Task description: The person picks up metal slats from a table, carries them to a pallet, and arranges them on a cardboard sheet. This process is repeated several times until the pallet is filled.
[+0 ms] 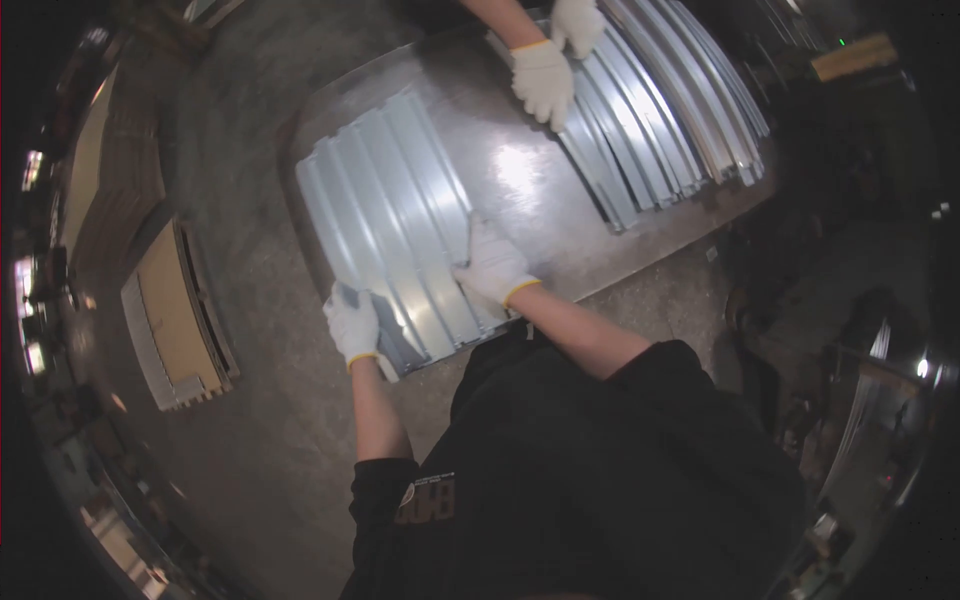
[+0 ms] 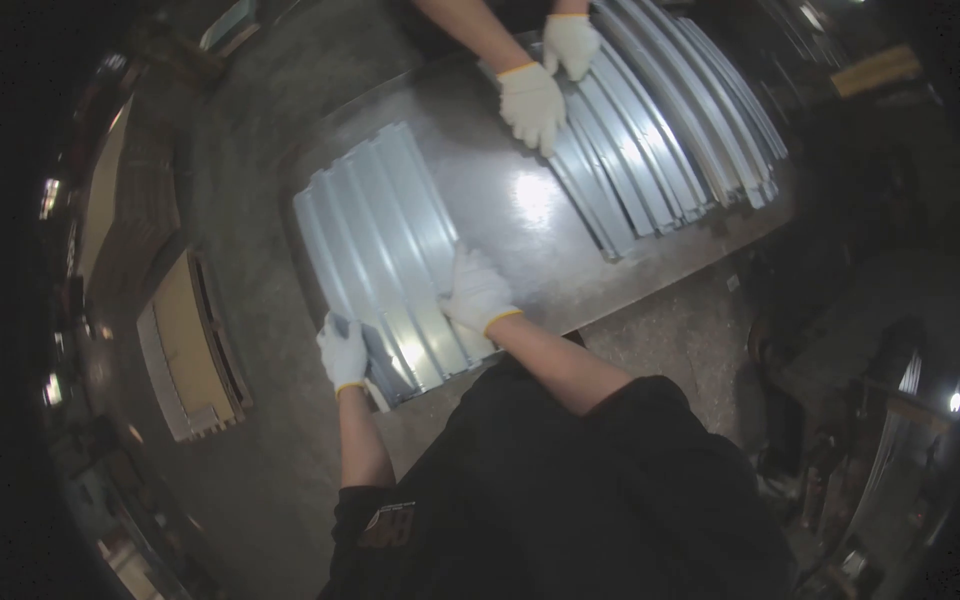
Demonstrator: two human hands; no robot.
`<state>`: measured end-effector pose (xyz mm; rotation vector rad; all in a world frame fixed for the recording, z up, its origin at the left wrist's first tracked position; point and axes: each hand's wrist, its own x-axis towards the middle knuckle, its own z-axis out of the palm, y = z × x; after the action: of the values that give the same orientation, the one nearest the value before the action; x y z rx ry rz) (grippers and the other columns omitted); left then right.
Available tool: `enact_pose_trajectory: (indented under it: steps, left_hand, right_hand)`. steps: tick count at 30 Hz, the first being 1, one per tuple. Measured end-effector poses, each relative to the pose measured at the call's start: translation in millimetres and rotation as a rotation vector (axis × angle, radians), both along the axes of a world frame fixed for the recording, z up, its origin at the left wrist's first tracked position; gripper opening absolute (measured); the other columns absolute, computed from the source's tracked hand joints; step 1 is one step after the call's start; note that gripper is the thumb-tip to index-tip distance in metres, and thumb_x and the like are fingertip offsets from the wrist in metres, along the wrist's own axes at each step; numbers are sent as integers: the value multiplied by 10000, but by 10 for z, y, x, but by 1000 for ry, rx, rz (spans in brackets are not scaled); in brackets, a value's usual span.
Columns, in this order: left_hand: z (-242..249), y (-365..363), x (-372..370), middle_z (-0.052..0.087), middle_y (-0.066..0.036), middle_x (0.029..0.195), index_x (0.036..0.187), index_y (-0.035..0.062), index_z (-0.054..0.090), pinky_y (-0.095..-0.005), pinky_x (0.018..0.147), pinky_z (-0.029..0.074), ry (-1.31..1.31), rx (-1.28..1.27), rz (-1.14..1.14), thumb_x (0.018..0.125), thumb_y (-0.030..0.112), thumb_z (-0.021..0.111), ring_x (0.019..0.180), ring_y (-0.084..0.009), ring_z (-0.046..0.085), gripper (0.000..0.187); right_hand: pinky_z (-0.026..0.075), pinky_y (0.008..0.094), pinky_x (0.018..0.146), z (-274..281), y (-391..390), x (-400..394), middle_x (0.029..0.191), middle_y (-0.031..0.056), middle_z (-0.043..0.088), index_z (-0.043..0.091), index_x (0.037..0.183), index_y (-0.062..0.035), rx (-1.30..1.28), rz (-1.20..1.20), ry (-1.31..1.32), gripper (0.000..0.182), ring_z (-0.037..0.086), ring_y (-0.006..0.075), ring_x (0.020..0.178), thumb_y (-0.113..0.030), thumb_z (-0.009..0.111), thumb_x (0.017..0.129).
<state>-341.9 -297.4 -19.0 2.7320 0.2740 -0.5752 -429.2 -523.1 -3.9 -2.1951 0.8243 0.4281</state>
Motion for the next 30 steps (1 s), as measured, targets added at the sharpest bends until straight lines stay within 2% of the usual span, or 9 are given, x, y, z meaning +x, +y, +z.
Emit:
enact_pose_trajectory:
  steps: [3,6,9,12,15,18,21,27,30]
  left_hand:
    - [-53,111,66,424,-187,1367,1446,164,381,-476,1029,381,-24,52,-7,869,438,484,1195,-408,507,647]
    - [63,54,85,355,-139,1455,1478,177,329,-475,1031,379,54,94,12,884,447,434,1235,-381,479,661]
    - [23,80,76,396,-193,1407,1474,183,330,-500,1034,373,-15,154,-20,875,467,456,1244,-395,464,676]
    - [305,-276,-74,385,-110,1440,1447,216,385,-504,1016,387,-217,22,80,875,389,471,1261,-327,456,603]
    - [406,-831,-310,551,-131,1187,1359,31,479,-394,929,443,-400,-329,5,901,361,554,1047,-245,544,570]
    - [413,-1456,-563,498,-159,1348,1383,18,448,-387,1045,398,-196,-476,-121,950,346,489,1237,-275,480,545]
    - [245,-1922,-812,524,-116,1185,1331,111,512,-353,916,455,-229,-568,-355,881,257,543,1031,-218,557,475]
    - [274,-2276,-1100,509,-107,1225,1312,115,530,-345,949,441,18,-557,-330,883,275,528,971,-208,574,458]
    - [225,-2220,-1147,520,-115,1232,1299,100,548,-323,959,443,36,-535,-281,867,240,526,981,-215,585,455]
  right_hand:
    - [466,459,901,53,-57,12,1205,223,497,285,1368,-13,9,156,11,739,509,374,1130,-343,604,788]
    - [482,470,763,236,-400,-113,1113,202,513,385,1260,-60,36,247,-57,498,557,372,958,-305,526,850]
    - [479,420,898,244,-996,-354,1089,204,623,574,1179,-20,-155,-71,-242,433,602,355,987,-190,558,780]
    - [474,496,883,222,-1564,-578,1198,193,532,447,1353,-100,-272,-255,-66,581,501,365,1124,-374,538,849]
    - [507,475,773,150,-1780,-589,1135,202,520,442,1202,-79,-368,-89,62,411,507,357,1033,-343,536,901]
    - [506,419,666,71,-1883,-502,1018,163,555,479,1067,-72,-432,-8,41,275,536,305,914,-276,552,897]
    - [524,386,739,-109,-1946,-399,1047,155,590,469,1176,-57,-507,50,96,340,572,277,927,-217,575,896]
    - [514,435,691,-204,-1644,-532,998,136,581,458,1154,-85,-489,134,-39,354,595,305,884,-243,568,856]
    - [294,539,1011,-352,-1332,-578,967,99,588,454,1142,-109,-404,107,-60,376,614,298,875,-258,596,827]
